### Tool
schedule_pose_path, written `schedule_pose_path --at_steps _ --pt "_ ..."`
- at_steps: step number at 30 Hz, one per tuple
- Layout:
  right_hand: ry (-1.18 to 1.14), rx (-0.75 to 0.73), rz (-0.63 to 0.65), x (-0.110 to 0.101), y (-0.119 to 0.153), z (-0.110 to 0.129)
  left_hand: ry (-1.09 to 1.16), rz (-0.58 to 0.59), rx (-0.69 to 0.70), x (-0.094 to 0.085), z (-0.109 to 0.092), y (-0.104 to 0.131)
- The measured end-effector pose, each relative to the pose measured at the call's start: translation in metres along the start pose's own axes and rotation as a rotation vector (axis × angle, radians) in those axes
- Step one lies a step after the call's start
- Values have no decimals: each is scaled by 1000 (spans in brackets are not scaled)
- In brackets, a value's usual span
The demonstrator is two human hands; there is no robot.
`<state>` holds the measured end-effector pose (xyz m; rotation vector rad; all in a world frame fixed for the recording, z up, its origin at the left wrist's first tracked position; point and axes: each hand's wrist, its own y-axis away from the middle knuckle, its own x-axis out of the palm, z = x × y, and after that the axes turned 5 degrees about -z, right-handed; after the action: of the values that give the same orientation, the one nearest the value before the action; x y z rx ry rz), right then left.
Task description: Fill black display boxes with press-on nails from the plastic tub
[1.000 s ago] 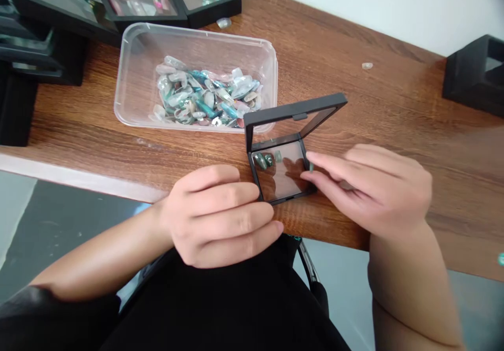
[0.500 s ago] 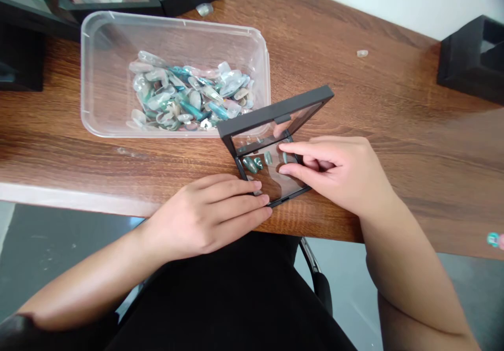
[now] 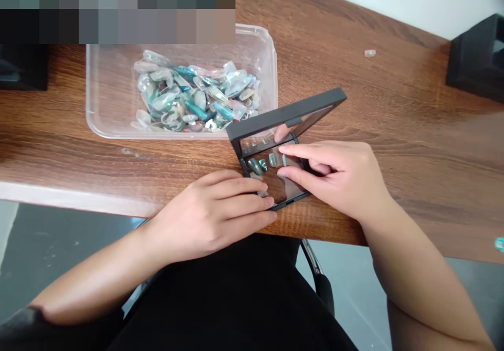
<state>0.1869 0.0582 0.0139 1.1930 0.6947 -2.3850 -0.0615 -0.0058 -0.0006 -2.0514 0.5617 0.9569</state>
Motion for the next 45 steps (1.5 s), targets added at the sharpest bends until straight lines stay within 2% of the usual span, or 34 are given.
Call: schedule_pose_path --at_steps 5,12,16,22,28,32,34,36,39,42,45 --pt "37 -36 -54 0 1 0 8 9 -10 0 0 -1" --pt "57 -48 -60 -1 4 -1 10 -5 -28 1 -2 -1" --pt "205 -109 -97 0 7 -1 4 -6 -35 0 -2 -3" --pt "248 -177 -24 -1 11 0 17 -5 -43 0 -2 -5" --pt "354 -241 -117 -2 10 4 32 -8 -62 0 -3 -5" --pt "446 -309 -125 -2 11 8 60 -39 -78 1 -3 -4" --pt "421 -336 -109 -3 13 8 72 -50 -76 1 -3 -3" --pt "315 -319 -47 -5 14 7 75 -47 -71 1 -2 -2" --pt "121 -194 14 -9 14 5 79 -45 -68 1 -2 -2" --pt "67 -59 -71 -9 12 4 78 -55 -60 1 -3 -3" --pt "66 2 -109 -5 10 4 69 -49 -58 0 -2 -3"
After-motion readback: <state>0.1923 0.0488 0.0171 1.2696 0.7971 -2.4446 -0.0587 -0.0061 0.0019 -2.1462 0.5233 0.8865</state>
